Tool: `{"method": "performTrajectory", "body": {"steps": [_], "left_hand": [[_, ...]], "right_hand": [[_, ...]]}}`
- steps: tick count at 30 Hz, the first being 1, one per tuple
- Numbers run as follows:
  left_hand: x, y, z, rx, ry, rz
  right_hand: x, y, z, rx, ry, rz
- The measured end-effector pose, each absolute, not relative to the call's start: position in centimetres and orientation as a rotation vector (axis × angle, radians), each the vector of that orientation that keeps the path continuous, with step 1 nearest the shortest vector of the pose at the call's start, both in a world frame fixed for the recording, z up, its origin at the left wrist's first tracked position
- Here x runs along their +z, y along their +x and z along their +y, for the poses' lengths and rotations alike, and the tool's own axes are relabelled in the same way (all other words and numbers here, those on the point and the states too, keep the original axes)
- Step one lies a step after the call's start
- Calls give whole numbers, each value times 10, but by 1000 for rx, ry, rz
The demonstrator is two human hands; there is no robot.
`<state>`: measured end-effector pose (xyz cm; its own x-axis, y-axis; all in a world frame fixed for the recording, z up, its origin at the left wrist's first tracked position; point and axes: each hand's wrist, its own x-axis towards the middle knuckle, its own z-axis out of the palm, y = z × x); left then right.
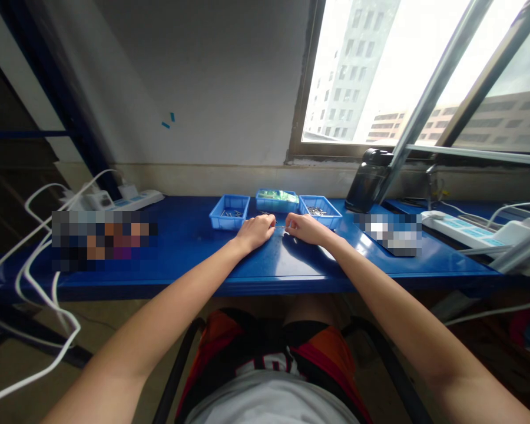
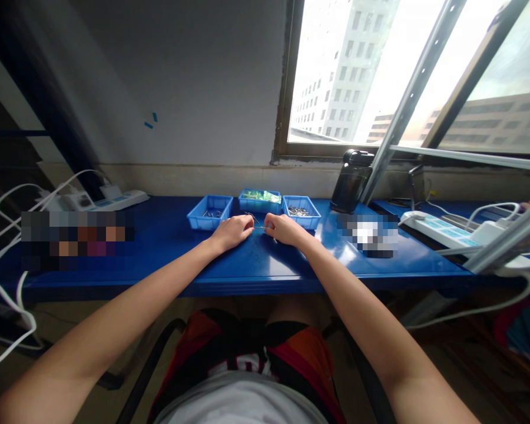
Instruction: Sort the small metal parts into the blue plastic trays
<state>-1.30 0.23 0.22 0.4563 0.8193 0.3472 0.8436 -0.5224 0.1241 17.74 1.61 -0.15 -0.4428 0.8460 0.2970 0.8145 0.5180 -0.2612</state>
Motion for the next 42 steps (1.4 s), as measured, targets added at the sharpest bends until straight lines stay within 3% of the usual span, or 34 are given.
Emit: {"method": "performTrajectory", "body": {"steps": [17, 24, 42], "left_hand": [[-3, -13, 7, -568, -2566, -1580], [2, -13, 1, -790, -2649, -1395], [0, -13, 4, -844, -2772, -1213]], "right_hand": [[-2, 179, 17, 110, -1314, -2401], [1, 180, 13, 213, -1179, -2403], [3, 176, 9, 259, -1117, -2441]]}}
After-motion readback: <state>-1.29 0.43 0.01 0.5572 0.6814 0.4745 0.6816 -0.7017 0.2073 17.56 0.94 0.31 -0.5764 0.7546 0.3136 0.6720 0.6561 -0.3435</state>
